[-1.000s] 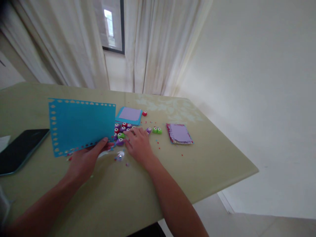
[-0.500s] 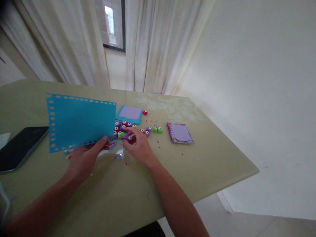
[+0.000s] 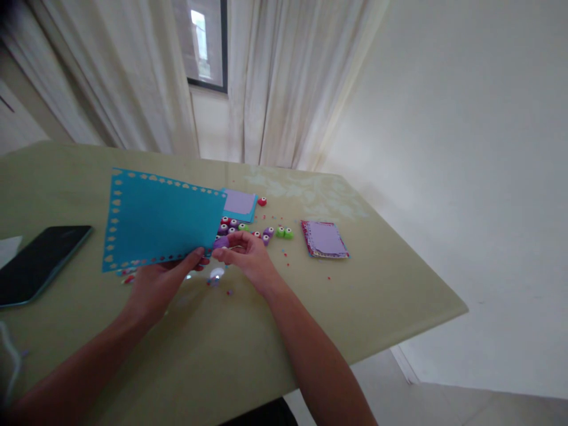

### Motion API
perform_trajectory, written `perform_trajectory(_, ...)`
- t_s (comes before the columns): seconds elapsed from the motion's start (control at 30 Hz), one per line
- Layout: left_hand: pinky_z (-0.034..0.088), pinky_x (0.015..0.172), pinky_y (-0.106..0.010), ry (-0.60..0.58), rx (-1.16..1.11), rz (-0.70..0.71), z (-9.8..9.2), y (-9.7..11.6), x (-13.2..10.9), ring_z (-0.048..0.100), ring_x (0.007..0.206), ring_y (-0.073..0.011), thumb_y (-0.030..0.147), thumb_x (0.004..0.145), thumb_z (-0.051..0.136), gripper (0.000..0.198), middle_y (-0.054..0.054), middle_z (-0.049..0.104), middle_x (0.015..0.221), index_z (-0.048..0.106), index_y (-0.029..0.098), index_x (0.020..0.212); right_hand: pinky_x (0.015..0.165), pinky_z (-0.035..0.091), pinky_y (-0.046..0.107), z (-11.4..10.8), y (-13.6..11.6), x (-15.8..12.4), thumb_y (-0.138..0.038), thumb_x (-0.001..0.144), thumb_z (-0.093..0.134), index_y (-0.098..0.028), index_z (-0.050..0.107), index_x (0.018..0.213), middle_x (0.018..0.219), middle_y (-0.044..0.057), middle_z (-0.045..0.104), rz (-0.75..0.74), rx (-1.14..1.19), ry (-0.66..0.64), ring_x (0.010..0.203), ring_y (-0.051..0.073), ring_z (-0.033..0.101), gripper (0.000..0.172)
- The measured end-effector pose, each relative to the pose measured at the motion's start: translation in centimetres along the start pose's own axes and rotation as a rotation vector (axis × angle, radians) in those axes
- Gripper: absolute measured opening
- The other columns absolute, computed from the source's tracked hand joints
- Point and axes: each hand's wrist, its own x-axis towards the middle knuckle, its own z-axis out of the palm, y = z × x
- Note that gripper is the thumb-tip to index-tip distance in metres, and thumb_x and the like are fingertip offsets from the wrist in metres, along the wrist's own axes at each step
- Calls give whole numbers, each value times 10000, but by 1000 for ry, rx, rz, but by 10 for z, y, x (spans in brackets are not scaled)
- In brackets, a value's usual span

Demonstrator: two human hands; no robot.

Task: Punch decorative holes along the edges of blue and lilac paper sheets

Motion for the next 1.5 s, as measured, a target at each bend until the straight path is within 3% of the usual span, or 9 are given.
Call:
perform_trajectory(0.17, 660, 799, -435, -9, 69, 31, -1, 2, -2, 817, 828, -345, 622, 740, 754, 376, -78, 845, 809, 825, 254, 771, 794, 554, 331, 2, 1, 1, -442, 595, 1036, -224, 670, 874, 876, 5, 723, -14, 17, 8, 839, 184, 677, 509)
perform_trajectory(0.27, 650, 873, -455, -18, 124, 78, 0, 1, -2, 818, 861, -349, 613, 767, 730, 359, -69, 846, 822, 835, 272, 804, 796, 548, 318, 4, 0, 0, -411, 571, 1046, -231, 705, 934, 887, -9, 718, -20, 67, 4, 825, 168, 663, 530)
perform_trajectory(0.37, 622, 971, -479, -27, 157, 119, 1, -3, -1, 817, 908, -352, 614, 797, 714, 352, -68, 852, 862, 837, 284, 821, 698, 499, 298, 5, 1, 0, -478, 649, 999, -243, 760, 1029, 840, -19, 688, -11, 52, -2, 730, 145, 604, 506)
perform_trajectory(0.47, 596, 1027, -490, -43, 170, 140, 2, -9, 1, 814, 938, -350, 620, 811, 707, 361, -67, 858, 904, 842, 287, 845, 629, 438, 290, 4, 3, 1, -532, 671, 974, -237, 774, 976, 784, -17, 662, -4, 4, 11, 683, 140, 553, 469)
perform_trajectory(0.6, 556, 1090, -510, -86, 211, 123, 1, -15, 3, 807, 1007, -364, 627, 823, 690, 375, -71, 863, 946, 850, 291, 872, 652, 456, 289, 4, 5, 2, -520, 618, 1004, -235, 746, 984, 868, 7, 714, 11, 19, 11, 746, 157, 601, 531)
perform_trajectory(0.9, 642, 905, -476, -132, 87, 136, 4, -7, 1, 814, 849, -338, 584, 811, 740, 352, -85, 854, 917, 799, 251, 908, 623, 407, 269, 4, 2, 0, -549, 672, 979, -206, 738, 867, 795, -25, 640, 38, -6, -36, 666, 112, 516, 461)
perform_trajectory(1.17, 640, 876, -459, -142, 40, 161, 4, -9, 0, 816, 870, -340, 572, 829, 757, 339, -77, 862, 977, 818, 278, 985, 581, 360, 261, 4, 0, -2, -601, 684, 964, -214, 702, 841, 744, -33, 603, 56, -32, -71, 623, 106, 480, 493)
perform_trajectory(1.5, 622, 906, -477, -111, 136, 128, 2, -16, 4, 806, 855, -358, 613, 824, 735, 340, -79, 849, 883, 838, 292, 865, 533, 265, 265, 9, 1, -3, -598, 640, 982, -218, 654, 829, 719, -51, 567, 81, 16, -57, 566, 84, 380, 536)
